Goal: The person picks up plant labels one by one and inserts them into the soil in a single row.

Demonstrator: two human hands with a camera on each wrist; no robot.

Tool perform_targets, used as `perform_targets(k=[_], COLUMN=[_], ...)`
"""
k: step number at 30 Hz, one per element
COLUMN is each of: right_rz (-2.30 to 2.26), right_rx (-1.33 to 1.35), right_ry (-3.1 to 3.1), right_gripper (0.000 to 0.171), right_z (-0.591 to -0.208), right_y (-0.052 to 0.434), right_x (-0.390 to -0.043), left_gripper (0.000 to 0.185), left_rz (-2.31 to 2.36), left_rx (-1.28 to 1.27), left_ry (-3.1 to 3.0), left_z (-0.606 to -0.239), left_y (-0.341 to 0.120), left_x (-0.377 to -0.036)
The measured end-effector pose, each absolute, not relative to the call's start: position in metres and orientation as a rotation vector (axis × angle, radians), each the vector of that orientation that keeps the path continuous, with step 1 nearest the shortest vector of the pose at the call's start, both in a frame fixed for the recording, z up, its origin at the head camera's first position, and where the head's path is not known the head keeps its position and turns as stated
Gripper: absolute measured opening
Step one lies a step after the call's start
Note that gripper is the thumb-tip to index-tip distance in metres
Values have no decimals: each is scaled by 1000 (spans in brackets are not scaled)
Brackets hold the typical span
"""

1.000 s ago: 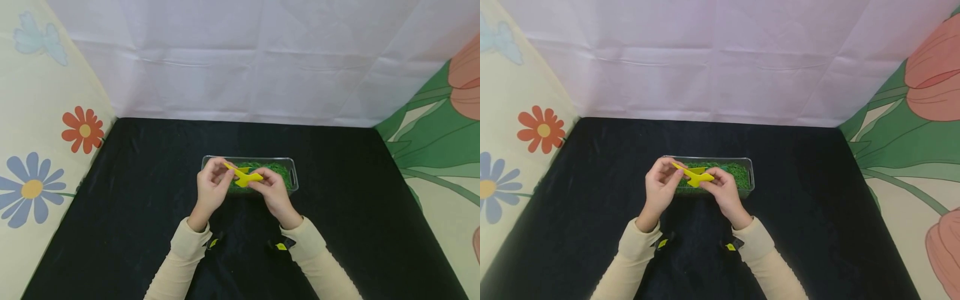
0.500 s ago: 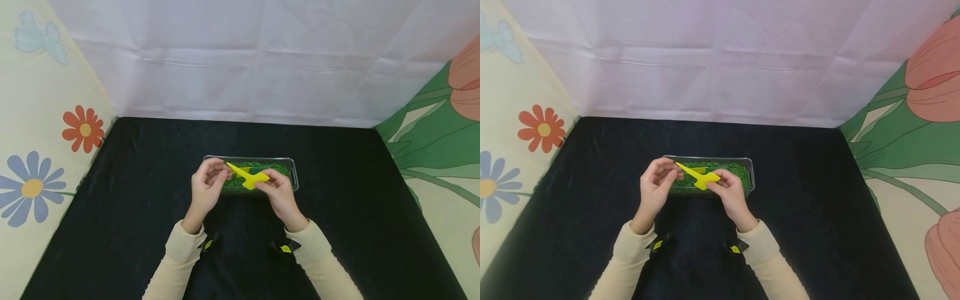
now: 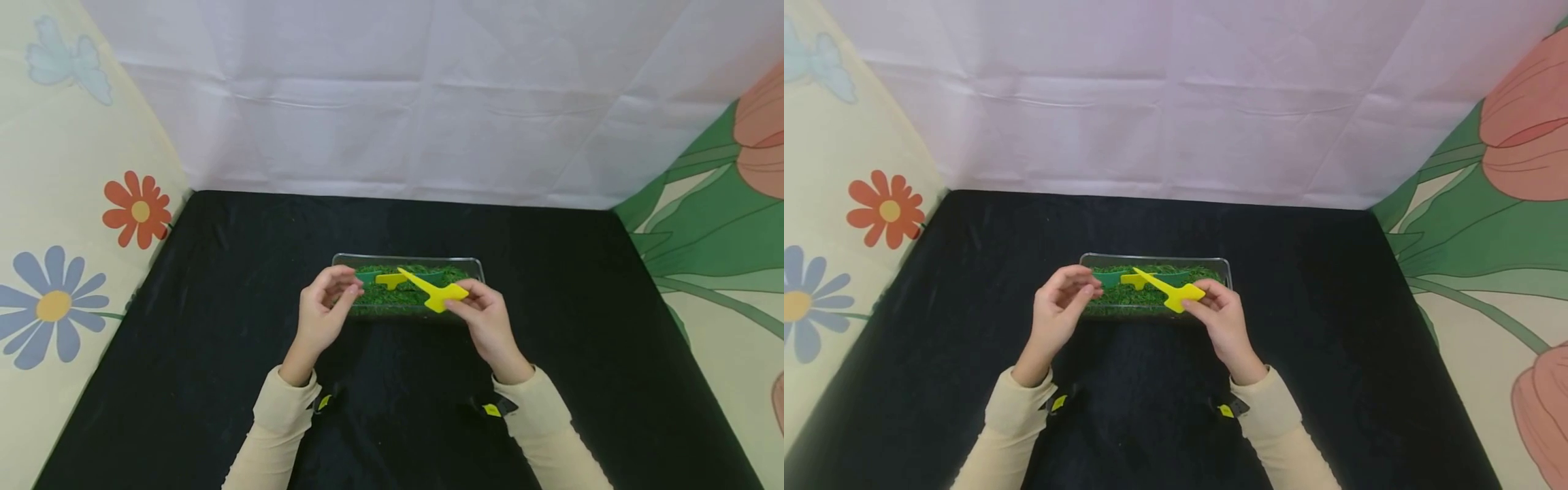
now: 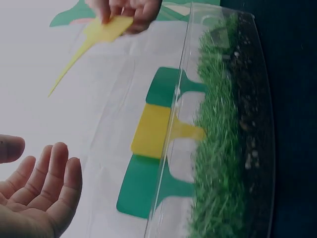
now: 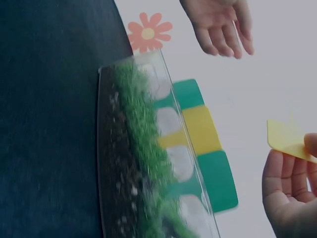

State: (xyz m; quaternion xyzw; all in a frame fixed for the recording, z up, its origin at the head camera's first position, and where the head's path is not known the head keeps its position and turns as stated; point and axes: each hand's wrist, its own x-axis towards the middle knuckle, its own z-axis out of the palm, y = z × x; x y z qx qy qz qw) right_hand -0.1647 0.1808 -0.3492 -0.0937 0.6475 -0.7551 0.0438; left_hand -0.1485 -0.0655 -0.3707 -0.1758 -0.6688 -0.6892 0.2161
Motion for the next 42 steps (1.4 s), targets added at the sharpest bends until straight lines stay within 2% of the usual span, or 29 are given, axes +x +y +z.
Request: perform_targets(k=[4, 11, 20, 36, 42], right_rz=[-2365, -2399, -2443, -2299, -2285], right_rx=[-281, -254, -269, -226, -268], right_ry=[1976, 2011, 2020, 2270, 2290], right_gripper=[26, 31, 27, 13, 17], right_z=[-347, -342, -336, -327, -323], right_y=[193, 215, 236, 253, 253], right_x=[-164, -164, -163, -168, -171], left_gripper=[19, 18, 18, 17, 17], left_rz=[-1874, -1847, -1785, -1756, -1754], left_rx=[-475, -424, -359, -287, -278], left_ry=[-1889, -1917, -1914, -1876, -1878], left_z=[-370, -372, -377, -382, -384], left_y=[-72, -83, -101, -123, -126], left_x=[-147, -145, -143, -136, -135])
